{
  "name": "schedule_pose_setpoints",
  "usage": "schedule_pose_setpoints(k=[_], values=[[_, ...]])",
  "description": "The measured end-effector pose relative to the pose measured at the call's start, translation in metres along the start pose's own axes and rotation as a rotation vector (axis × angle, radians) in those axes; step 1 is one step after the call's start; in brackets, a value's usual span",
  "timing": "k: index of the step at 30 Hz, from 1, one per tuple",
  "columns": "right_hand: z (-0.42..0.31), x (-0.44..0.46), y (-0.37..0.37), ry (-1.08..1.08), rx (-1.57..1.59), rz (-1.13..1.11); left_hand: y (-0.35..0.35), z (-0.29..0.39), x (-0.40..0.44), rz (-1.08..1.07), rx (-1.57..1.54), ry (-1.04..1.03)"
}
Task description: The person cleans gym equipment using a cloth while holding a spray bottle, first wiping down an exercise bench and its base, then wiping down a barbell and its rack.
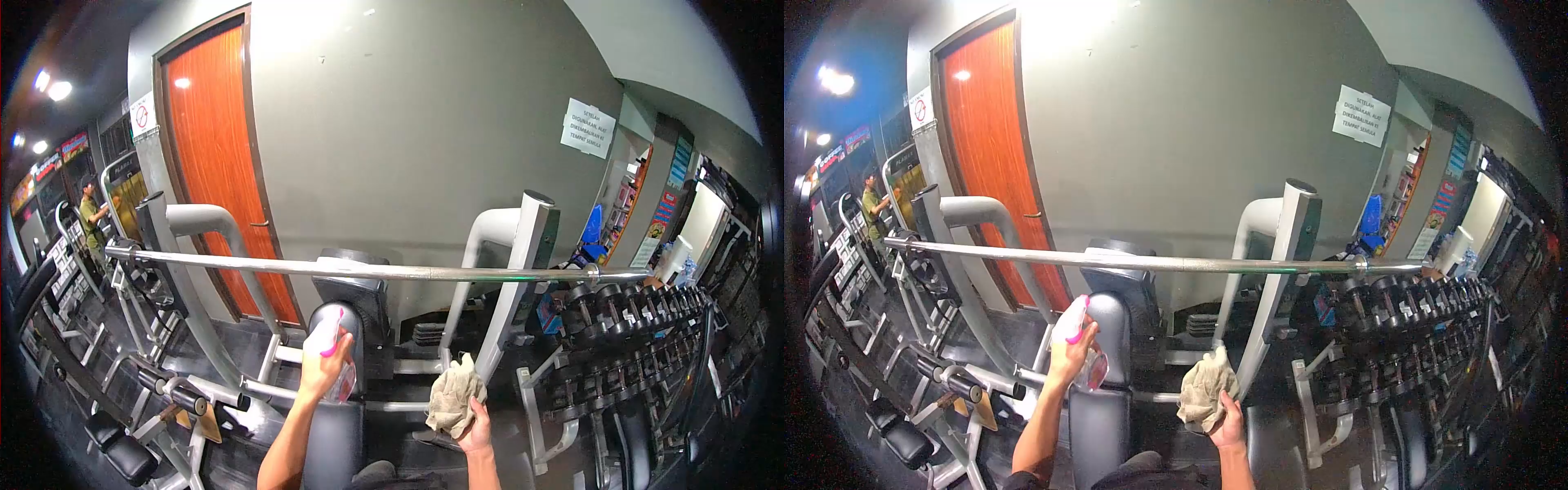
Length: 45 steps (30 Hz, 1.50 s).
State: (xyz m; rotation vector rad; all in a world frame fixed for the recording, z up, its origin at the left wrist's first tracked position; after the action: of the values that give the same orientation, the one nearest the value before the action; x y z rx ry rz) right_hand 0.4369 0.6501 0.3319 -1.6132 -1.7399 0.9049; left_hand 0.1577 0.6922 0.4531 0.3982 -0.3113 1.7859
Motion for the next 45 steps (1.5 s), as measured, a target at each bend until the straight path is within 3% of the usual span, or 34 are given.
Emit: schedule_pose_setpoints(k=[15,17,18,22,25,27,29,31,32,37,39,41,42,43,45], values=[[-0.002,-0.002,0.007,0.100,-0.091,0.102,-0.058,-0.032,0.046,-0.224,-0.073,0.146],[-0.002,-0.002,0.007,0.130,-0.069,0.113,-0.069,-0.032,0.050,-0.259,0.113,-0.130],[-0.002,-0.003,0.007,0.139,-0.084,0.133,-0.075,-0.025,0.049,-0.311,0.033,0.006],[-0.005,-0.003,-0.001,0.191,-0.079,0.116,-0.100,-0.027,0.052,-0.393,-0.038,0.075],[-0.005,-0.003,0.001,0.225,-0.048,0.128,-0.117,-0.038,0.056,-0.444,-0.021,-0.036],[-0.007,-0.005,0.007,0.189,-0.046,0.163,-0.126,-0.038,0.057,-0.454,0.025,-0.215],[-0.013,-0.003,0.005,0.220,-0.081,0.170,-0.133,-0.023,0.055,-0.474,-0.040,-0.151],[-0.018,0.002,0.006,0.271,-0.148,0.204,-0.140,-0.011,0.055,-0.548,-0.180,0.157],[-0.022,0.005,0.006,0.305,-0.154,0.201,-0.146,-0.020,0.057,-0.506,-0.163,-0.050],[-0.055,0.043,-0.003,0.479,-0.148,0.151,-0.149,-0.027,0.060,-0.497,-0.062,-0.172],[-0.067,0.063,-0.019,0.606,-0.245,0.283,-0.142,-0.021,0.057,-0.484,-0.036,-0.201],[-0.077,0.102,-0.006,0.699,-0.432,0.404,-0.126,-0.014,0.050,-0.488,-0.173,0.032],[-0.085,0.125,0.005,0.793,-0.820,0.560,-0.118,-0.024,0.047,-0.455,-0.136,-0.137],[-0.093,0.142,-0.014,1.036,-1.023,0.546,-0.105,-0.025,0.041,-0.452,-0.131,-0.137],[-0.105,0.180,-0.025,1.188,-1.310,0.516,-0.075,-0.021,0.026,-0.417,-0.086,-0.173]])
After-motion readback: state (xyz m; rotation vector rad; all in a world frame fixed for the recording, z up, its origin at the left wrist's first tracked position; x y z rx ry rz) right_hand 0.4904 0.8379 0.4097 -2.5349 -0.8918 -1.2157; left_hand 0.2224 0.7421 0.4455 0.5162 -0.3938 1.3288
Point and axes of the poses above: each hand's wrist, its own x-axis towards the middle knuckle, its own y-axis out of the back of the hand, z = x × y, the point moved 1 cm from there along x, towards the middle knuckle, and after that the axes turned 4 degrees about -x, right-handed, at the moved point
